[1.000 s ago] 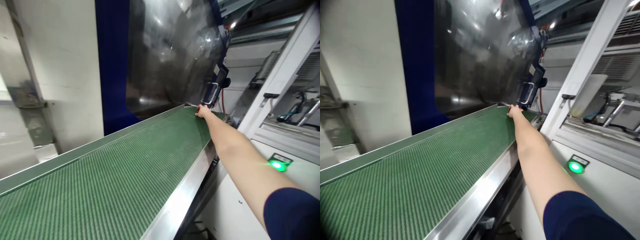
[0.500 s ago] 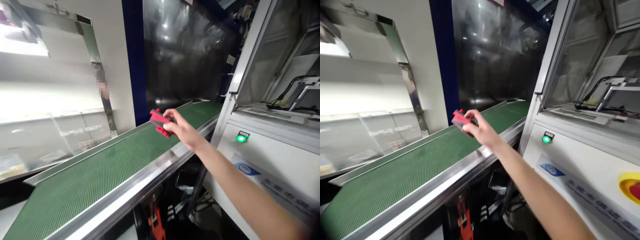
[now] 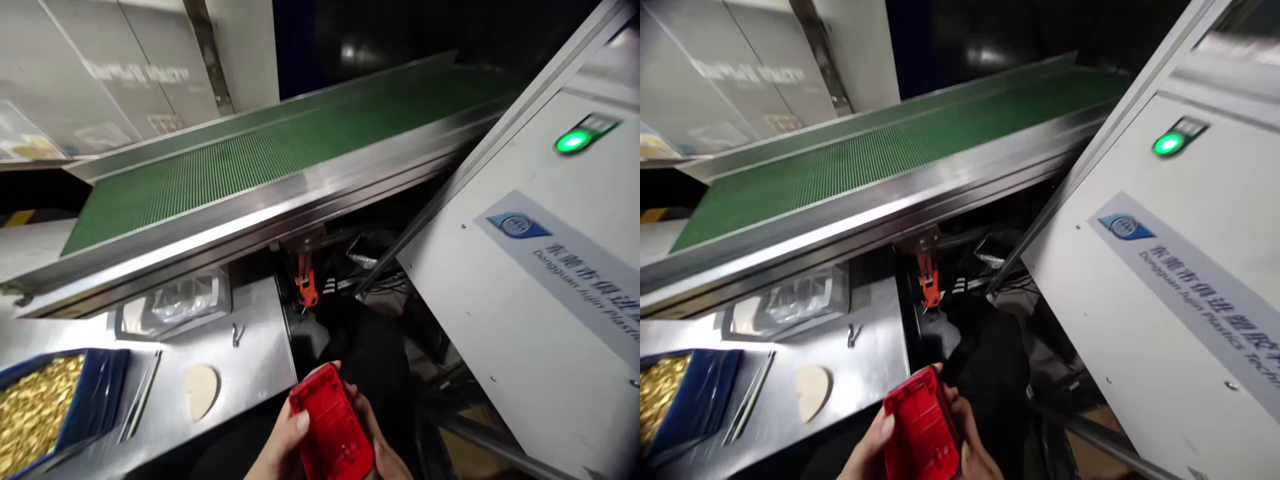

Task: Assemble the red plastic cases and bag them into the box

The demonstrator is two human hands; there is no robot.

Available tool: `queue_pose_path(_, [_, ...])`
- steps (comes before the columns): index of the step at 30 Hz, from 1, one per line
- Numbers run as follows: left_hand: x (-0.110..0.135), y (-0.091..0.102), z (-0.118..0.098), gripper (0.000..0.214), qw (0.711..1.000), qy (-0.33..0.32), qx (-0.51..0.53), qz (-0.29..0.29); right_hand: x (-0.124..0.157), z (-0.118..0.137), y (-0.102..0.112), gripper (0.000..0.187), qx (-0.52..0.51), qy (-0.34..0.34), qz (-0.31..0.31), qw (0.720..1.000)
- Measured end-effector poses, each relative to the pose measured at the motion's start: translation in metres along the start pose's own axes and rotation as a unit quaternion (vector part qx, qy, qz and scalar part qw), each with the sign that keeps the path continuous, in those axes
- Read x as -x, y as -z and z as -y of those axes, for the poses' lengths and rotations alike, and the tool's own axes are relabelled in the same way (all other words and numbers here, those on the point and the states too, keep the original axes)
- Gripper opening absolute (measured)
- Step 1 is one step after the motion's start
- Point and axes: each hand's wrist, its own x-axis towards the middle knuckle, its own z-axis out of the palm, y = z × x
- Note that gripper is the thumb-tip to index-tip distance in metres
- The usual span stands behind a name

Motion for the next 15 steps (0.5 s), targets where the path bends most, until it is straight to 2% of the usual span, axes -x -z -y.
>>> queue_pose_path(2, [0.012, -0.009, 0.003, 0.081, 0.996, 0.022, 0.088, -0.01, 0.012, -0.016, 0.008, 0.05, -0.013, -0.049, -0.051, 0.997])
queue_pose_path(5, [0.032, -0.019, 0.002, 0.074, 0.993, 0.095, 0.074, 0.009, 0.019, -0.015, 0.017, 0.04, 0.007, -0.081, -0.116, 0.99])
queue_pose_path(6, [0.038, -0.021, 0.002, 0.074, 0.99, 0.124, 0.067, 0.029, 0.018, -0.008, 0.018, 0.035, 0.018, -0.079, -0.108, 0.991])
queue_pose_path(10, [0.055, -0.023, 0.009, 0.073, 0.969, 0.219, 0.074, 0.092, 0.004, 0.022, 0.01, 0.023, 0.025, -0.06, 0.007, 0.998])
queue_pose_path(12, [0.057, -0.022, 0.012, 0.079, 0.963, 0.238, 0.075, 0.101, -0.002, 0.027, 0.005, 0.025, 0.005, -0.078, 0.052, 0.996])
queue_pose_path(15, [0.053, -0.022, 0.014, 0.083, 0.961, 0.239, 0.075, 0.114, -0.003, 0.022, -0.001, 0.031, -0.029, -0.108, 0.064, 0.992])
